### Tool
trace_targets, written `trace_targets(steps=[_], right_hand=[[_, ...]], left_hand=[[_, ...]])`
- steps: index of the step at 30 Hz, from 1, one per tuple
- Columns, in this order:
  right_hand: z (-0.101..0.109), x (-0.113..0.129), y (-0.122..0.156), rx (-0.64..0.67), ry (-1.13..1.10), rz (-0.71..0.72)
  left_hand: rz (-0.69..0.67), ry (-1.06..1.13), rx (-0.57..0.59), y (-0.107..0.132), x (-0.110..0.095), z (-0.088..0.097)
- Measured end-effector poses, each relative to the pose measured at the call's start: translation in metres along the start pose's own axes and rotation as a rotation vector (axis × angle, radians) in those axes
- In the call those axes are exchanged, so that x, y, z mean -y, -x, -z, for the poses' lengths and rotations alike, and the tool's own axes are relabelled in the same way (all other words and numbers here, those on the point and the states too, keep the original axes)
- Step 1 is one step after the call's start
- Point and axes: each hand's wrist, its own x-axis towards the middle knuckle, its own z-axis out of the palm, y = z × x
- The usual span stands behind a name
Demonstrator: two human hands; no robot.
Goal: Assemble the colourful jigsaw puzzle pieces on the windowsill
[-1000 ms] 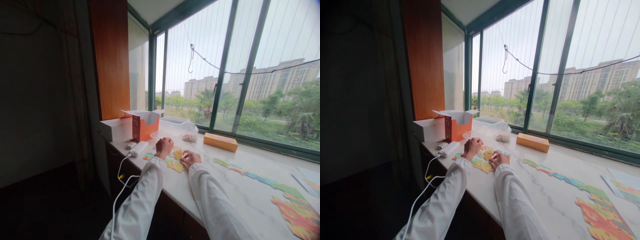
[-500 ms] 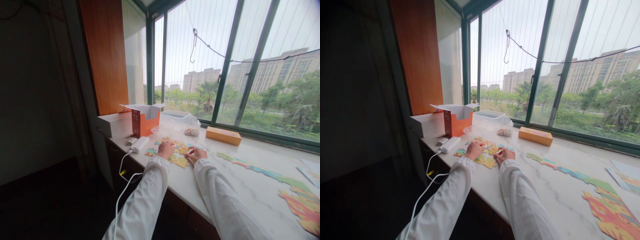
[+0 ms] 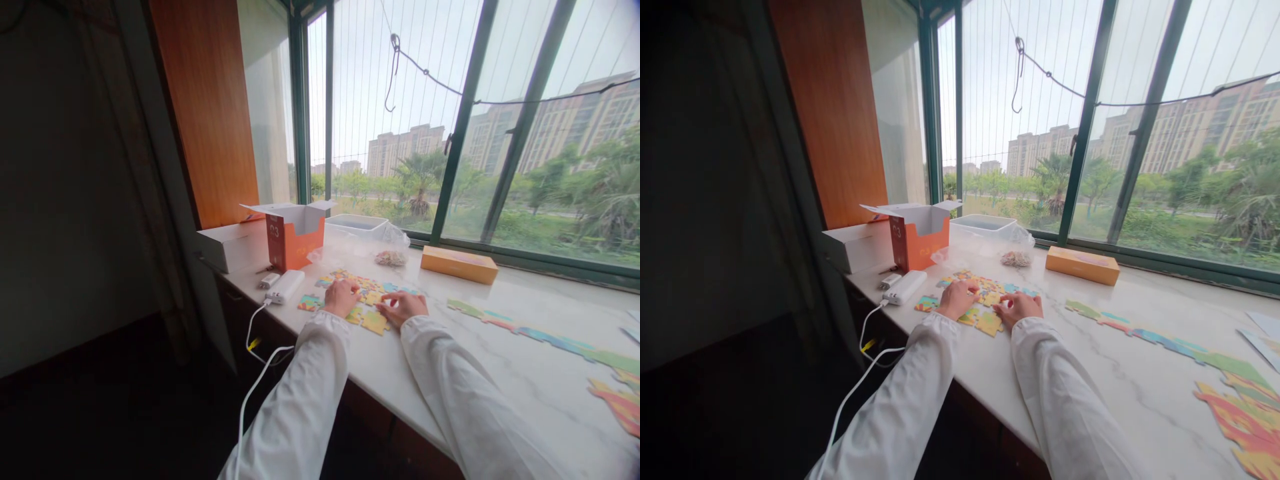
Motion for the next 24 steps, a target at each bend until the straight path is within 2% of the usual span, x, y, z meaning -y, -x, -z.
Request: trace_targets(steps=[4,8,24], right_hand=[[0.001,0.005,0.002,-0.025,0.025,0.032],[0.001,0.01,0.002,0.006,0.023,0.083],[0.002,0.016,0.002,0.037,0.045,0.03]], left_hand=[[0.007,0.002,-0.003,0.001,-0.001,0.001],[0.002,-0.011,-0.015,0.002,0.0,0.001],[0.028,-0.033,-0.03,0.002,-0.002,0.003]])
